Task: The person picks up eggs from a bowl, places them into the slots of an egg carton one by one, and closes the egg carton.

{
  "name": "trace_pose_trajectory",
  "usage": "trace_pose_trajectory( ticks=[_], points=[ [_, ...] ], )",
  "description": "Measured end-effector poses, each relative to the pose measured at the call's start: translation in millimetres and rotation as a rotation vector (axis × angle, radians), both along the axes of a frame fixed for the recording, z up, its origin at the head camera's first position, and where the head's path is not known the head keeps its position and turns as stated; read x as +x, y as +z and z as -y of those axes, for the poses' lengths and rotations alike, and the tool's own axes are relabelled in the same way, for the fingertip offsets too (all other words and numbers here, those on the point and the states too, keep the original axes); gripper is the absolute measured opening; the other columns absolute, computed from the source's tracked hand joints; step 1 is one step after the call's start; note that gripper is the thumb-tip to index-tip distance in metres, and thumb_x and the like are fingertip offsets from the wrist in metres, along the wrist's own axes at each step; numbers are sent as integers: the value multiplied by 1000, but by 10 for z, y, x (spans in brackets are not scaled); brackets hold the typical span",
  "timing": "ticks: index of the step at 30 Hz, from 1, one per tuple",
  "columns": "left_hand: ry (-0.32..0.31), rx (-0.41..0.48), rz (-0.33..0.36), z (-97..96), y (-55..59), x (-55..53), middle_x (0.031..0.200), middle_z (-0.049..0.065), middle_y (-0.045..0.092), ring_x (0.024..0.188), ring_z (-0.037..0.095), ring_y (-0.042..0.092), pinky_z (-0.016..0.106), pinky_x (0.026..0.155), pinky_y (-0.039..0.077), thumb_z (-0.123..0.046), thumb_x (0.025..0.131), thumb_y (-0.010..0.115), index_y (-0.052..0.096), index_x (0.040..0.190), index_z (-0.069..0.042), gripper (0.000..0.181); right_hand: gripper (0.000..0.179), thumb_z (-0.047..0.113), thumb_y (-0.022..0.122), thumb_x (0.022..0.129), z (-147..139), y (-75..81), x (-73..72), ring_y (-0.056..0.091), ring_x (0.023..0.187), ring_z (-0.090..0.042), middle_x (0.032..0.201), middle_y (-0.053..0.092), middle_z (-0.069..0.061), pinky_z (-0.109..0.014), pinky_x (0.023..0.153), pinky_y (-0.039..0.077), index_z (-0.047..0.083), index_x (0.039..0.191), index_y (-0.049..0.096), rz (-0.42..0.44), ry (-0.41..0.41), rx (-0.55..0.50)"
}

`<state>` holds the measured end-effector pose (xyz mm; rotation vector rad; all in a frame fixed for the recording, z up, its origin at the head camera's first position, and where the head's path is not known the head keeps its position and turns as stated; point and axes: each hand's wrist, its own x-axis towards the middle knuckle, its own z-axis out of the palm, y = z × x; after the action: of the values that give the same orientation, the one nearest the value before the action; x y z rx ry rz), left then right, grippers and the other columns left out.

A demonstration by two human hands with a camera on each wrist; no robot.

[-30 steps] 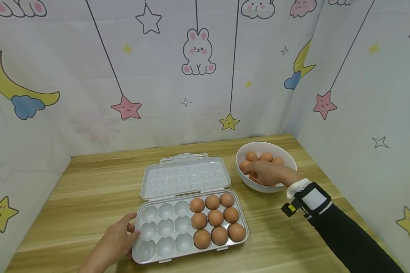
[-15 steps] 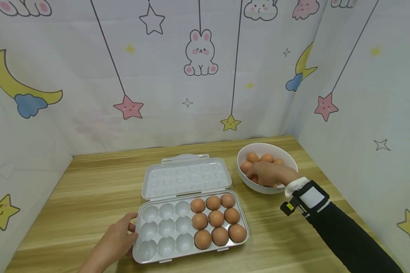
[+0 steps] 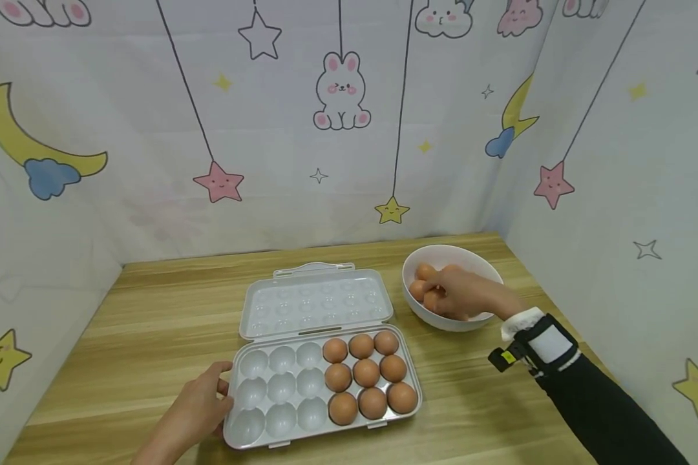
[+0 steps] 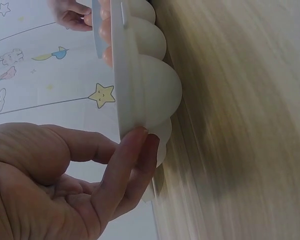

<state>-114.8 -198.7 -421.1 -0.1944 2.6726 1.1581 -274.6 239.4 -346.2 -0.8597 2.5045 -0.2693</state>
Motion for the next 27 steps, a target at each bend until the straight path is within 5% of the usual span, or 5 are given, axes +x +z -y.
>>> trace_pose_trajectory(
  ticks=[1, 3, 10, 17, 27],
  points=[
    [0, 2, 2, 0, -1, 0, 92, 17, 58, 61, 20, 59, 31, 46, 53, 8, 81, 56, 37, 135, 14, 57, 17, 6, 57, 89, -15, 2, -3, 47, 76, -6, 84, 55, 3, -17, 71, 39, 10, 105, 62, -159, 37, 9],
    [2, 5, 3, -1, -3, -1, 92, 17, 58, 61, 20, 58, 31, 46, 53, 8, 81, 56, 37, 135, 14, 57, 16, 4, 62, 86, -38, 20, -2, 47, 66, -9, 76, 54, 4, -21, 61, 41, 11, 100, 65, -285, -8, -173],
    [1, -9, 8, 1, 4, -12, 93, 17, 59, 63, 20, 59, 31, 47, 53, 8, 81, 57, 37, 135, 14, 58, 33, 7, 68, 83, -56, 207, 86, 51, 79, -13, 91, 58, 5, -28, 67, 45, 8, 116, 66, -364, -22, -295],
    [-2, 4, 5, -1, 5, -12, 93, 18, 60, 63, 20, 59, 32, 47, 53, 8, 81, 57, 36, 135, 14, 57, 29, 6, 68, 82, 19, 480, 239, 54, 83, -16, 94, 60, 2, -31, 71, 47, 5, 111, 66, -429, -12, -357],
    [4, 13, 19, 1, 7, -10, 96, 18, 60, 68, 21, 61, 31, 49, 54, 9, 81, 56, 36, 136, 13, 58, 35, 17, 69, 85, 238, 802, 448, 55, 90, -10, 103, 60, 5, -27, 77, 49, 8, 119, 64, -512, 79, -401]
  ],
)
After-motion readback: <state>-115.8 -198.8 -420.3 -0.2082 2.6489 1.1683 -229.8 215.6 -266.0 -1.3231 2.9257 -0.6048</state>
